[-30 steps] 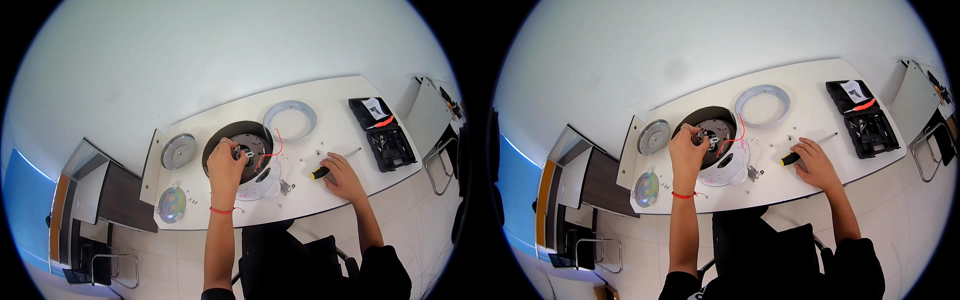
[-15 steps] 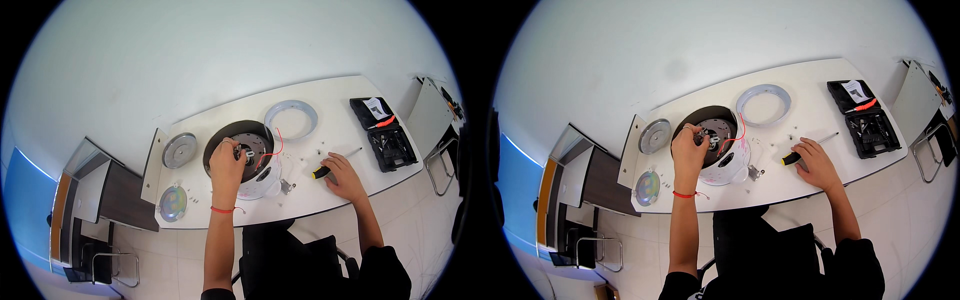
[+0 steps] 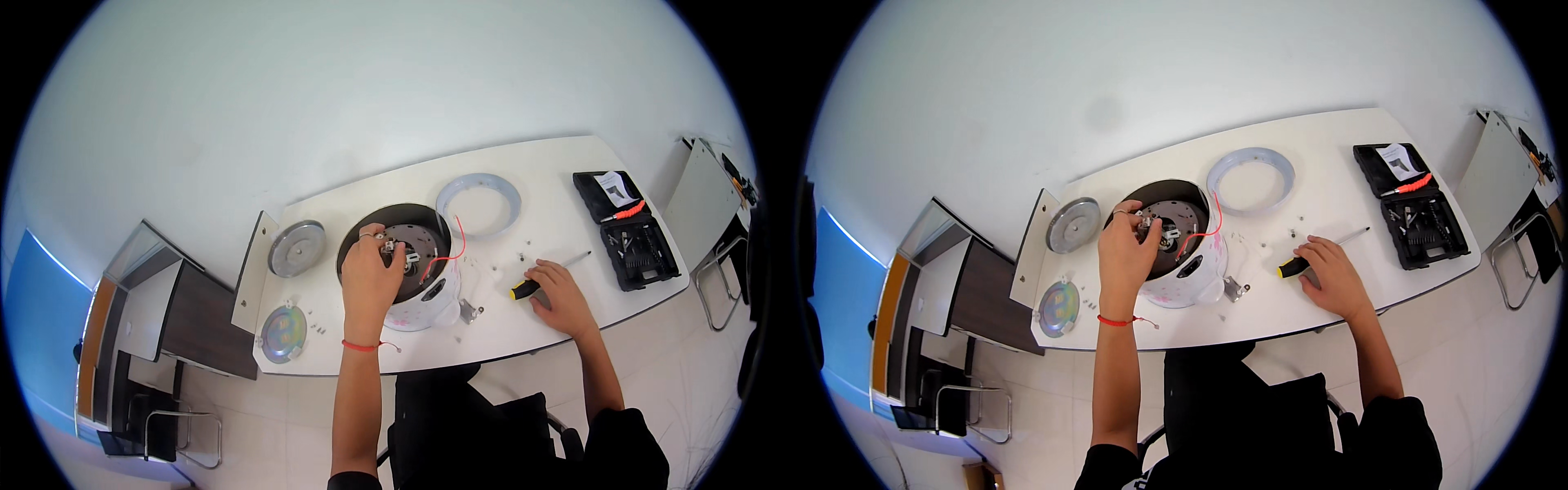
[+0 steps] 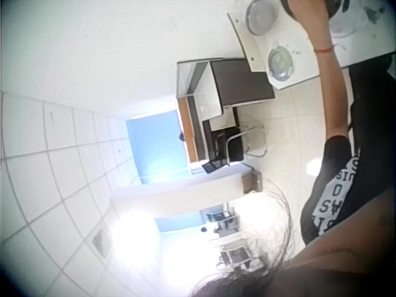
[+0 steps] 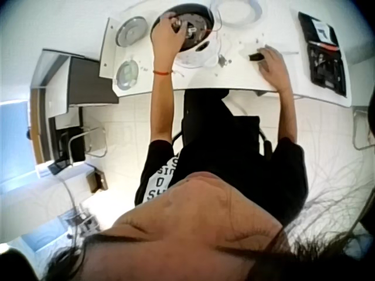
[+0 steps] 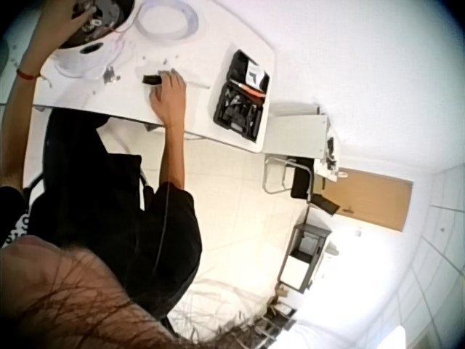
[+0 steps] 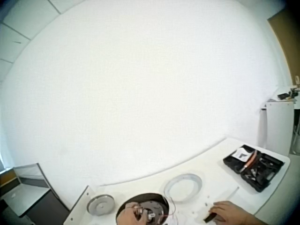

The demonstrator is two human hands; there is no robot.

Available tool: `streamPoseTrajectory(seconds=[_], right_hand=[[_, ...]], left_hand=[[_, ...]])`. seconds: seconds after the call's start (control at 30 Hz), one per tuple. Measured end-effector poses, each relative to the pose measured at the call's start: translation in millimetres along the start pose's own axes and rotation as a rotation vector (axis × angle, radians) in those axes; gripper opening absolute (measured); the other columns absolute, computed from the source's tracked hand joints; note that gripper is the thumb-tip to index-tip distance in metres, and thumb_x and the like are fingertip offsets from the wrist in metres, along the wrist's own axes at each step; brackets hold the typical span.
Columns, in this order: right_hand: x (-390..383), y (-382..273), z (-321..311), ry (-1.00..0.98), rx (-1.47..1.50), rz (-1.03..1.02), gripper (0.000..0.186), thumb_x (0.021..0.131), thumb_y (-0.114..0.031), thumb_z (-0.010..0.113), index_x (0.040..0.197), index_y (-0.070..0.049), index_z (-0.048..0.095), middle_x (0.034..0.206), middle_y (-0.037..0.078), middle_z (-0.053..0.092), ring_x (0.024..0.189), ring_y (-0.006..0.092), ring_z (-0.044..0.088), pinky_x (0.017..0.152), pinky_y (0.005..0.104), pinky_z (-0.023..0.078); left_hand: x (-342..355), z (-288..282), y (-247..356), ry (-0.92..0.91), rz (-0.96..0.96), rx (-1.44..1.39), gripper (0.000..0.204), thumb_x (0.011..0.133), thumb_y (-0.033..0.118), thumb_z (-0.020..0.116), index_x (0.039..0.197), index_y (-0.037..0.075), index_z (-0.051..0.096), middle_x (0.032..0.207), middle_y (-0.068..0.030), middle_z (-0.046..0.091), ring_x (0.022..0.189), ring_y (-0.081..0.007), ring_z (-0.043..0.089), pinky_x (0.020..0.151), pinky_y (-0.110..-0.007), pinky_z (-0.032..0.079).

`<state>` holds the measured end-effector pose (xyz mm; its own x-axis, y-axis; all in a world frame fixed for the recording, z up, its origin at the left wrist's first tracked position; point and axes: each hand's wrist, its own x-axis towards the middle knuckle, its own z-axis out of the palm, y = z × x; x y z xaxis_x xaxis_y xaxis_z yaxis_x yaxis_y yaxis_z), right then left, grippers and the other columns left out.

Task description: The person uses a screwdriver to tighten screws on the internal components of a disassembled appliance. They connect wires to a metal bracket and secure it with screws, working on the exposed interior of the device.

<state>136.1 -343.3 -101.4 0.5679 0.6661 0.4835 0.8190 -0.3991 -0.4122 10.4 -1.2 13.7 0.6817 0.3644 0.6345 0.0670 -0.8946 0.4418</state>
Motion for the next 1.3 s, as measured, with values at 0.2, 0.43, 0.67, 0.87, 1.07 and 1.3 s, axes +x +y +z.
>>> streamPoseTrajectory(seconds=[0.2,0.43,0.67,0.87,1.07,1.3], right_hand=[[-1,1,0,-0.012,0.003,0.021,0.056,0.079,-0.005,0.078,0.134,-0.005,0.065,0.139,0.013,0.066,0.145,0.0387,0.052,0.122,0.048,0.042],[2,-4,-1,-0.003,-0.007,-0.002,0.057,0.079,-0.007,0.077,0.134,-0.005,0.065,0.14,0.015,0.064,0.144,0.0396,0.052,0.122,0.0488,0.042],[6,-9,-1,0.059,-0.047,-0.085,0.052,0.077,-0.004,0.075,0.128,-0.004,0.067,0.136,0.016,0.065,0.14,0.0409,0.055,0.117,0.0503,0.044],[32,-43,-4,0.428,0.057,-0.303,0.035,0.075,0.006,0.072,0.109,-0.003,0.073,0.115,0.013,0.072,0.114,0.0373,0.066,0.102,0.0481,0.052],[132,-132,1,0.323,0.233,-0.386,0.028,0.08,-0.001,0.08,0.106,-0.006,0.076,0.104,0.01,0.073,0.1,0.0316,0.066,0.09,0.0417,0.051],[197,-146,22,0.121,0.195,-0.365,0.019,0.082,-0.01,0.084,0.101,-0.008,0.079,0.091,0.006,0.077,0.091,0.0288,0.07,0.087,0.0402,0.051]], left_hand=[[0,-19,0,0.073,-0.002,-0.094,0.021,0.096,0.01,0.074,0.109,-0.006,0.066,0.105,-0.0171,0.075,0.088,-0.0307,0.073,0.078,-0.044,0.057],[16,-28,-49,-0.059,0.062,-0.294,0.029,0.094,-0.005,0.059,0.119,-0.004,0.073,0.109,-0.0198,0.077,0.099,-0.0317,0.075,0.086,-0.04,0.06],[19,-17,-69,-0.187,-0.049,-0.424,0.028,0.098,0.002,0.061,0.121,-0.002,0.077,0.107,-0.0201,0.081,0.099,-0.0306,0.08,0.09,-0.036,0.061],[14,-19,-51,-0.236,-0.156,-0.34,0.028,0.098,0.018,0.07,0.117,0.001,0.08,0.093,-0.0171,0.081,0.08,-0.0296,0.079,0.076,-0.034,0.06],[5,-18,-65,-0.179,-0.074,-0.36,0.04,0.089,0.03,0.083,0.116,0.001,0.081,0.096,-0.0165,0.082,0.088,-0.0281,0.08,0.08,-0.036,0.061],[7,-19,-61,-0.215,-0.073,-0.369,0.048,0.083,0.036,0.087,0.119,0.004,0.082,0.099,-0.0159,0.082,0.088,-0.0294,0.079,0.082,-0.037,0.06]])
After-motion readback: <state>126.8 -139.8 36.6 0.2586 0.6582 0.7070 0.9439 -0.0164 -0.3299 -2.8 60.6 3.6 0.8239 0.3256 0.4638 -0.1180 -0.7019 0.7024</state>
